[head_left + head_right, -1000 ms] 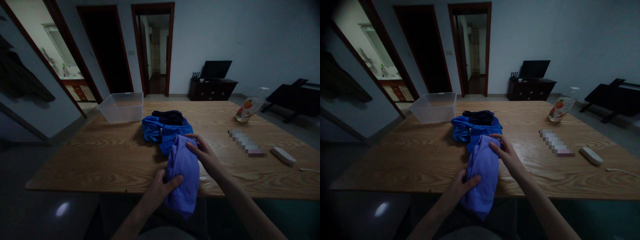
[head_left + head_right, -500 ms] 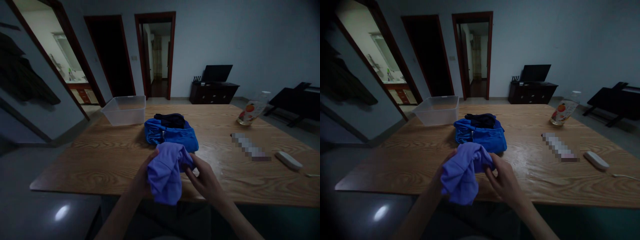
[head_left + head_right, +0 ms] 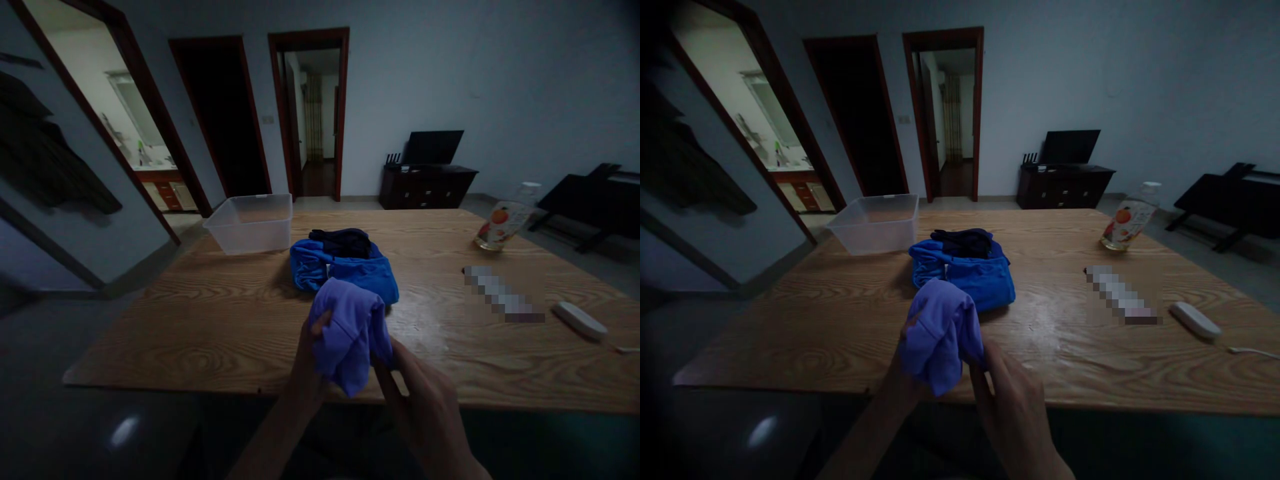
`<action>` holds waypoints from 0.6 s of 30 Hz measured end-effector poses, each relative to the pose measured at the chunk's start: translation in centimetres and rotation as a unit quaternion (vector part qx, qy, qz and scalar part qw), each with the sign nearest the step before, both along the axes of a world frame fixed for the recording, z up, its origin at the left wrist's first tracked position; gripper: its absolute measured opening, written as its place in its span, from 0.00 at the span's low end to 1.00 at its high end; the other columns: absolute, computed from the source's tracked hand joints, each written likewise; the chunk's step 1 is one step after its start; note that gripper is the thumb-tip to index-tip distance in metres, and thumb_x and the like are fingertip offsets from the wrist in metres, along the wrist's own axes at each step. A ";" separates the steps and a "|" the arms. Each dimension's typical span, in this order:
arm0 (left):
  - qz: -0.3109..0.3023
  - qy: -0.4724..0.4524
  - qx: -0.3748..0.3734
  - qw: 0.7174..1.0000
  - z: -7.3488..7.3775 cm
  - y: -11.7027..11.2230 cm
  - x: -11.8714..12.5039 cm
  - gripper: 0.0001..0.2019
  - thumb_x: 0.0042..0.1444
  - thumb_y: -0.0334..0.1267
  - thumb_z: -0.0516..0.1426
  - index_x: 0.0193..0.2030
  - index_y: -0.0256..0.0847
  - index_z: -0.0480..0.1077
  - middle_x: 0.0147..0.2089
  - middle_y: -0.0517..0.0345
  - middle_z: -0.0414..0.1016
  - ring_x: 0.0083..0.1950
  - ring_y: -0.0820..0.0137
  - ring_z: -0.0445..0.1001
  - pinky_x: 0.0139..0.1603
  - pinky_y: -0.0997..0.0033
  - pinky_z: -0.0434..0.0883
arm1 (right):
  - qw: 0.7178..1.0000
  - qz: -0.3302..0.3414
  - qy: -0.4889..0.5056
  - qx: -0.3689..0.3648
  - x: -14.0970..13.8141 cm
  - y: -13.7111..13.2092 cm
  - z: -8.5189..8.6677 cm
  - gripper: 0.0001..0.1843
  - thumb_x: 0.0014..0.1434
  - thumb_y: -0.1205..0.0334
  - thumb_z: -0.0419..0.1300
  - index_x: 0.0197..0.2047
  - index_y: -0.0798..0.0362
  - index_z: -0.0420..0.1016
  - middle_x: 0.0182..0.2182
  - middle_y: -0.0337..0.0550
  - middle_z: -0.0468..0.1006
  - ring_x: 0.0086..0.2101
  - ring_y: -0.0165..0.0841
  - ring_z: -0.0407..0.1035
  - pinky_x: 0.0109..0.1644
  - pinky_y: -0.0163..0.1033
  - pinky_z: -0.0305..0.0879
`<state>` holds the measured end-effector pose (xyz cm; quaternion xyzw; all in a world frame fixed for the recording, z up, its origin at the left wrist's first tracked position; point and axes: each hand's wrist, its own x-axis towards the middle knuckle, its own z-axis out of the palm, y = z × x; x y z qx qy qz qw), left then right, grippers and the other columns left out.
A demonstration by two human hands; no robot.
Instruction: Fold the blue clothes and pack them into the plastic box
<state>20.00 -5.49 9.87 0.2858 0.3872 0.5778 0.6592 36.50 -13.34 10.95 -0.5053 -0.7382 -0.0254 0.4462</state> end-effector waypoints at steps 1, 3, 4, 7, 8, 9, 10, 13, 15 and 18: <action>0.024 0.029 0.008 0.999 0.1 -0.2 0.2 0.22 0.45 0.54 0.72 0.42 0.41 0.83 0.46 0.49 0.86 0.56 0.46 0.81 0.66 0.48 0.75 | 0.999 0.009 0.030 -0.027 -0.2 -0.6 -0.5 0.14 0.74 0.65 0.57 0.58 0.50 0.78 0.41 0.47 0.89 0.36 0.40 0.85 0.37 0.37 0.80; 0.064 0.094 0.042 0.993 0.4 -1.1 0.4 0.25 0.44 0.53 0.72 0.46 0.41 0.81 0.49 0.49 0.85 0.58 0.46 0.80 0.65 0.49 0.75 | 0.988 0.028 0.114 -0.104 -0.2 -1.5 -1.8 0.16 0.75 0.59 0.58 0.61 0.48 0.79 0.47 0.50 0.89 0.44 0.42 0.86 0.43 0.39 0.82; 0.081 0.136 0.070 0.985 0.5 -1.6 0.4 0.27 0.45 0.53 0.72 0.49 0.41 0.81 0.51 0.48 0.84 0.60 0.46 0.80 0.64 0.51 0.76 | 0.975 0.042 0.164 -0.145 -0.1 -1.9 -2.5 0.19 0.76 0.54 0.57 0.64 0.47 0.78 0.53 0.52 0.87 0.50 0.45 0.84 0.49 0.43 0.82; 0.099 0.250 0.159 0.950 1.0 -3.2 0.2 0.28 0.50 0.52 0.71 0.56 0.42 0.77 0.57 0.46 0.80 0.63 0.47 0.77 0.63 0.53 0.76 | 0.927 0.095 0.286 -0.221 0.2 -2.2 -4.1 0.29 0.77 0.40 0.50 0.70 0.44 0.76 0.64 0.51 0.80 0.62 0.49 0.77 0.60 0.54 0.79; 0.089 0.273 0.188 0.939 1.2 -3.5 0.2 0.27 0.53 0.51 0.70 0.57 0.43 0.76 0.59 0.46 0.79 0.64 0.48 0.76 0.63 0.53 0.75 | 0.917 0.111 0.305 -0.231 0.2 -2.2 -4.3 0.32 0.76 0.36 0.49 0.71 0.43 0.74 0.65 0.50 0.80 0.63 0.50 0.76 0.62 0.56 0.78; 0.072 0.290 0.216 0.930 1.3 -3.7 0.1 0.26 0.56 0.51 0.69 0.58 0.44 0.75 0.59 0.47 0.77 0.64 0.50 0.76 0.64 0.54 0.75 | 0.909 0.120 0.318 -0.240 0.1 -2.0 -4.3 0.34 0.75 0.35 0.50 0.73 0.43 0.72 0.66 0.51 0.79 0.64 0.51 0.74 0.64 0.57 0.77; 0.051 0.301 0.241 0.921 1.4 -3.9 0.1 0.25 0.58 0.50 0.69 0.59 0.44 0.74 0.60 0.48 0.75 0.63 0.52 0.76 0.64 0.55 0.75 | 0.903 0.117 0.332 -0.247 0.0 -1.8 -4.0 0.35 0.73 0.34 0.53 0.75 0.43 0.69 0.68 0.51 0.77 0.66 0.51 0.73 0.66 0.57 0.74; 0.004 0.300 0.276 0.913 1.3 -3.8 -0.1 0.26 0.63 0.49 0.68 0.64 0.48 0.70 0.61 0.50 0.72 0.63 0.55 0.76 0.64 0.58 0.75 | 0.879 0.103 0.383 -0.265 -0.5 -1.1 -2.8 0.38 0.70 0.40 0.63 0.77 0.43 0.64 0.72 0.53 0.71 0.69 0.50 0.69 0.69 0.54 0.70; -0.029 0.284 0.270 0.919 0.8 -3.6 -0.4 0.28 0.64 0.48 0.68 0.68 0.49 0.67 0.64 0.49 0.72 0.65 0.55 0.75 0.65 0.58 0.75 | 0.874 0.107 0.392 -0.267 -0.3 -0.5 -2.2 0.36 0.71 0.44 0.64 0.76 0.44 0.65 0.70 0.54 0.74 0.66 0.49 0.72 0.67 0.51 0.73; -0.074 0.277 0.263 0.921 -0.1 -3.2 -1.5 0.33 0.64 0.45 0.68 0.72 0.51 0.61 0.69 0.47 0.71 0.69 0.54 0.74 0.67 0.55 0.75 | 0.905 0.095 0.332 -0.248 0.6 0.2 -1.9 0.30 0.70 0.54 0.62 0.73 0.48 0.68 0.62 0.54 0.80 0.57 0.46 0.80 0.59 0.47 0.79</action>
